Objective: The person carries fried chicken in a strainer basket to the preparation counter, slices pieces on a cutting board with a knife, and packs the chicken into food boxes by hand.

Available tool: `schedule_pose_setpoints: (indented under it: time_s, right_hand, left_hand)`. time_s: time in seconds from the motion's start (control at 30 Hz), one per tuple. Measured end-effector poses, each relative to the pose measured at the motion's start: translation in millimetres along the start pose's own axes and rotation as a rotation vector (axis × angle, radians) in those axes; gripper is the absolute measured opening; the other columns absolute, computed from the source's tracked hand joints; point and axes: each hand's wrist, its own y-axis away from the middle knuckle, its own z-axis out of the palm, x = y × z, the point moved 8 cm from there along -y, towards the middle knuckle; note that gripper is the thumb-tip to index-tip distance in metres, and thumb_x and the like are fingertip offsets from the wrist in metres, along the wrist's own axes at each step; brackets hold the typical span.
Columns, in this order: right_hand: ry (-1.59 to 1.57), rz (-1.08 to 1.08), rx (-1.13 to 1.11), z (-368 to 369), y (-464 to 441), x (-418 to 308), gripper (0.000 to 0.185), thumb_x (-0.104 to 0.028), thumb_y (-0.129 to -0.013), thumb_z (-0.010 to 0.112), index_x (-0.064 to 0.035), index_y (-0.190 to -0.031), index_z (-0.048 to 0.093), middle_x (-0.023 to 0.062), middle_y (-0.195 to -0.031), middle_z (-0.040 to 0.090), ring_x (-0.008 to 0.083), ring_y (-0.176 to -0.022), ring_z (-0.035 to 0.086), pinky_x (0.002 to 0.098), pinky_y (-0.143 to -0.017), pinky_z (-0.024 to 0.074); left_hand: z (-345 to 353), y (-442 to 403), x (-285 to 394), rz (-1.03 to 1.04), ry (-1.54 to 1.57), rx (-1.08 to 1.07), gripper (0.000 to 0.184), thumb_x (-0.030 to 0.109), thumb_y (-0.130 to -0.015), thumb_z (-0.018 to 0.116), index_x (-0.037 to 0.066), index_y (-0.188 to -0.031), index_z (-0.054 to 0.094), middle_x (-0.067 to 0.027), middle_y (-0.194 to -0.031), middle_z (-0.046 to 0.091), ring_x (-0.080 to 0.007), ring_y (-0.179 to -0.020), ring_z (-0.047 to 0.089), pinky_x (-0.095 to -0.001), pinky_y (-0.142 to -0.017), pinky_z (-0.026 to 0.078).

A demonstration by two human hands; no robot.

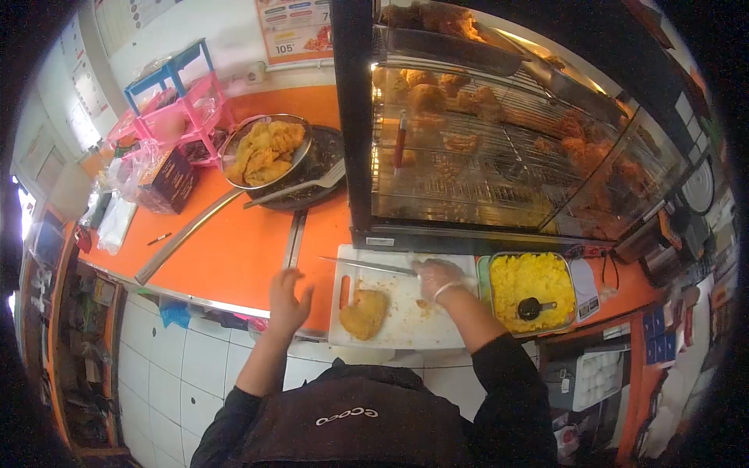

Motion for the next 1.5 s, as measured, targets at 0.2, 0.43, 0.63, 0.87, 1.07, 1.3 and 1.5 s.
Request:
schedule_pose_setpoints:
  time_s: [0.2, 0.43, 0.63, 0.87, 1.07, 1.3, 1.5]
  right_hand:
    - [-0.323, 0.155, -0.151, 8, 47, -45, 0.041, -0.043, -0.089, 0.045, -0.0076, -0.101, 0.061, 0.0179, -0.099, 0.062, 0.0346, -0.094, 0.059, 0.0444, -0.081, 0.0459]
    - [-0.313, 0.212, -0.102, 36, 51, -51, 0.043, -0.043, -0.091, 0.042, -0.0058, -0.095, 0.062, 0.0178, -0.090, 0.064, 0.0366, -0.086, 0.060, 0.0458, -0.077, 0.0459]
    - [-0.294, 0.258, -0.108, 58, 50, -60, 0.045, -0.045, -0.092, 0.040, -0.0050, -0.095, 0.061, 0.0193, -0.089, 0.063, 0.0363, -0.086, 0.061, 0.0463, -0.077, 0.0461]
    - [-0.309, 0.300, -0.236, 54, 49, -61, 0.048, -0.045, -0.093, 0.034, -0.0071, -0.103, 0.061, 0.0175, -0.102, 0.062, 0.0347, -0.095, 0.059, 0.0457, -0.084, 0.0449]
    - [-0.265, 0.280, -0.264, 14, 45, -50, 0.050, -0.046, -0.093, 0.034, -0.0063, -0.105, 0.061, 0.0176, -0.103, 0.062, 0.0342, -0.098, 0.058, 0.0447, -0.085, 0.0447]
    - [-0.270, 0.284, -0.299, 36, 41, -47, 0.052, -0.048, -0.093, 0.033, -0.0057, -0.106, 0.060, 0.0174, -0.105, 0.061, 0.0341, -0.101, 0.057, 0.0434, -0.088, 0.0429]
    - [-0.263, 0.300, -0.281, 47, 39, -55, 0.050, -0.045, -0.094, 0.032, -0.0058, -0.106, 0.061, 0.0169, -0.105, 0.061, 0.0344, -0.102, 0.056, 0.0440, -0.090, 0.0422]
  left_hand:
    - [42, -71, -14, 0.028, -0.153, -0.015, 0.045, 0.027, -0.090, 0.049, -0.003, -0.123, 0.044, -0.0225, -0.133, 0.039, -0.0376, -0.126, 0.032, -0.0523, -0.105, 0.021]
    - [148, -56, -45, -0.133, -0.312, -0.482, 0.064, 0.043, -0.094, 0.027, -0.005, -0.137, 0.027, -0.0217, -0.145, 0.022, -0.0346, -0.136, 0.018, -0.0525, -0.109, 0.009]
    - [144, -56, -43, -0.110, -0.331, -0.471, 0.064, 0.042, -0.094, 0.027, -0.004, -0.139, 0.023, -0.0210, -0.146, 0.019, -0.0333, -0.137, 0.015, -0.0490, -0.111, 0.005]
    - [148, -56, -47, -0.087, -0.275, -0.461, 0.065, 0.040, -0.094, 0.032, -0.006, -0.138, 0.020, -0.0237, -0.145, 0.019, -0.0371, -0.136, 0.016, -0.0514, -0.110, 0.008]
    - [132, -72, -45, -0.179, -0.223, -0.447, 0.066, 0.040, -0.094, 0.031, -0.007, -0.139, 0.019, -0.0225, -0.147, 0.016, -0.0341, -0.138, 0.010, -0.0485, -0.111, 0.005]
    - [146, -62, -44, -0.150, -0.246, -0.401, 0.066, 0.040, -0.093, 0.034, -0.008, -0.137, 0.021, -0.0244, -0.145, 0.019, -0.0354, -0.137, 0.014, -0.0487, -0.111, 0.007]
    - [152, -56, -52, -0.140, -0.238, -0.373, 0.067, 0.039, -0.092, 0.035, -0.009, -0.137, 0.022, -0.0262, -0.144, 0.020, -0.0372, -0.136, 0.016, -0.0495, -0.110, 0.008]
